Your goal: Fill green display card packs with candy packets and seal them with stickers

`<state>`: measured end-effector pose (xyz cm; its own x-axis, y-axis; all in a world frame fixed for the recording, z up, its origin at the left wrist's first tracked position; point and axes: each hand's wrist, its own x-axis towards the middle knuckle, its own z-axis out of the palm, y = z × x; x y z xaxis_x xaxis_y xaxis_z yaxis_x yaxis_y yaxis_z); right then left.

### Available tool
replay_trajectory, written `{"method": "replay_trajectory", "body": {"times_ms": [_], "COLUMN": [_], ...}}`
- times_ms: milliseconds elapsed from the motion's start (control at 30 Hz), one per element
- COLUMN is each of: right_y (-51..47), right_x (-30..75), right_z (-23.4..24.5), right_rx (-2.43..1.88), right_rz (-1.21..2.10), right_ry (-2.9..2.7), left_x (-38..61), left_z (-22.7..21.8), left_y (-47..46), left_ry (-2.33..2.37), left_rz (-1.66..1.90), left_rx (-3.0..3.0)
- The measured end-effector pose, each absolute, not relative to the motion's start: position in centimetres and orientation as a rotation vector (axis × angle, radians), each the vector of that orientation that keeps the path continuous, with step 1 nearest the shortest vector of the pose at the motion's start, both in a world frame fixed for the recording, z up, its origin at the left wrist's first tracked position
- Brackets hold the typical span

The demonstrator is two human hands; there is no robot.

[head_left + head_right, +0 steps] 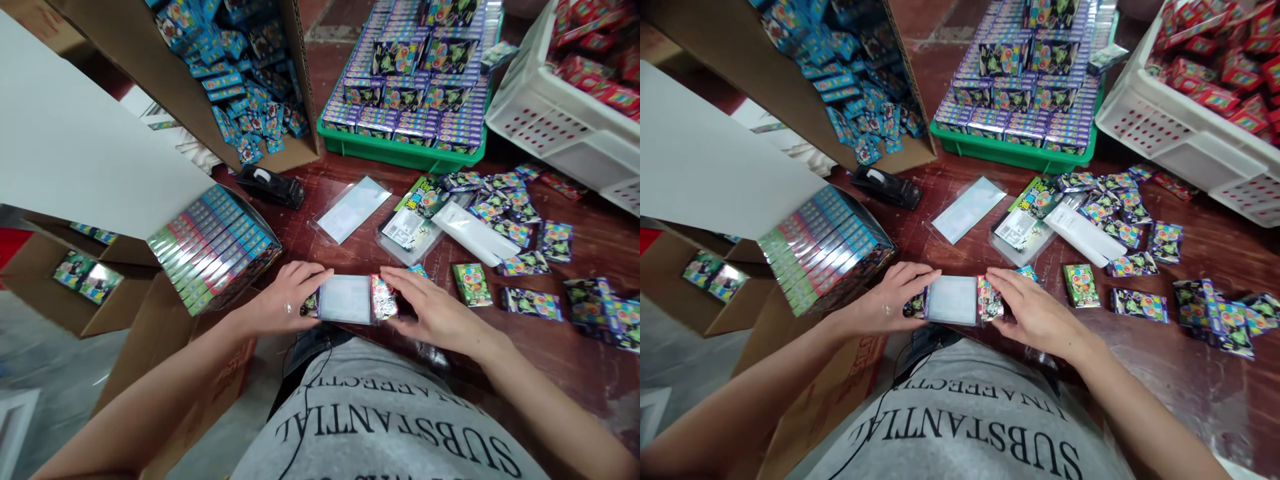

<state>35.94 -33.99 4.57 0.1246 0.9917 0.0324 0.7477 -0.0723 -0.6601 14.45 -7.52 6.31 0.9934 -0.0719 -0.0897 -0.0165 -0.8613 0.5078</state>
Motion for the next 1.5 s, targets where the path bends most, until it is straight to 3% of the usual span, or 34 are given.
{"method": "replay_trajectory", "body": {"times_ms": [300, 633, 1233, 1367, 1500], "right_y": [-33.9, -35.9, -34.9, -35.3, -35.8], "right_x": [35.4, 36.4, 36.1, 36.0, 35.1], "right_z": [5.1, 6.3, 5.2, 4.2, 3.4], "right_rx": [-2.025, -1.553, -1.767, -1.748, -1.637], "right_rz": [0.221, 0.880, 0.700, 0.590, 0.773], "right_ry": [-1.245, -1.508, -1.502, -1.229, -0.931], "left_x": [14.6, 14.7, 15.1, 15.3, 15.6], "left_z": [5.8, 5.9, 6.0, 5.9, 6.1], "left_y": [-8.0, -7.3, -8.5, -8.9, -9.1], "left_ry": [0.071, 0.007, -0.026, 0.008, 0.033], "left_rz": [-0.038, -0.162, -0.141, -0.089, -0.033], "left_rx": [2.500, 2.360, 2.497, 2.498, 2.530]}}
